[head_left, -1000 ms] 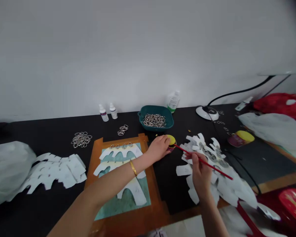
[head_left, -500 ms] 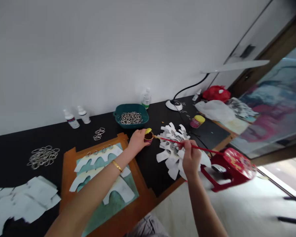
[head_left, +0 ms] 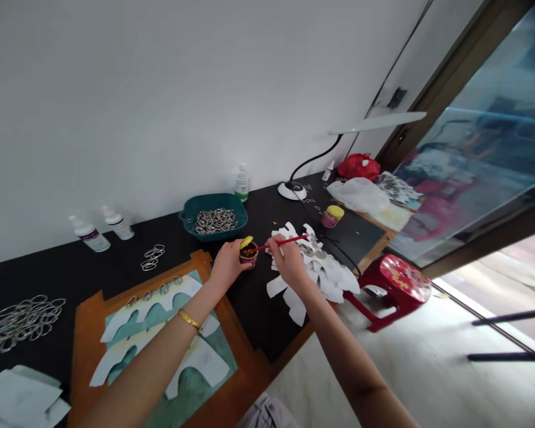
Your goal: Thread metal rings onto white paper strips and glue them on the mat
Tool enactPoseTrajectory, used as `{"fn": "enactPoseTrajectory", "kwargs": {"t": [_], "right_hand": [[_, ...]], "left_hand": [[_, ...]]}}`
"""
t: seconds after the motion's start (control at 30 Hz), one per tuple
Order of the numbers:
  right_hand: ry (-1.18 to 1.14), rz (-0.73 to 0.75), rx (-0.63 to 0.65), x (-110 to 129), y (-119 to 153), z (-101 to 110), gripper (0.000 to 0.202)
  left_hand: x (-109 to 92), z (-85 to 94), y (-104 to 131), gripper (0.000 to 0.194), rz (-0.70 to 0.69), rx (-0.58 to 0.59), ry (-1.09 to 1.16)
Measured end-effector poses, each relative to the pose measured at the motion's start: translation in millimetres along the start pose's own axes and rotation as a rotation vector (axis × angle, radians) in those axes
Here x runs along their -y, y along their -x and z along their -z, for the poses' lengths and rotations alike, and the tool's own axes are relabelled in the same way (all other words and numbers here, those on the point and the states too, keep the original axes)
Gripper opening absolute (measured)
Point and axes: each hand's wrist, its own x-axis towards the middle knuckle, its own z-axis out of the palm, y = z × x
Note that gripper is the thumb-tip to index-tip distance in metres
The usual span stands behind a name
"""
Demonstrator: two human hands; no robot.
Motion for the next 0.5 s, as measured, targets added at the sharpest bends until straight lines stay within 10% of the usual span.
{"fn": "enactPoseTrajectory", "kwargs": {"t": [0.5], "right_hand": [[-0.124,-0.121,-0.38,-1.8,43.2,53.8,0.039]], "left_hand": [[-1.5,-0.3,1.1,0.067,-0.02,0.049,-0.025]]}}
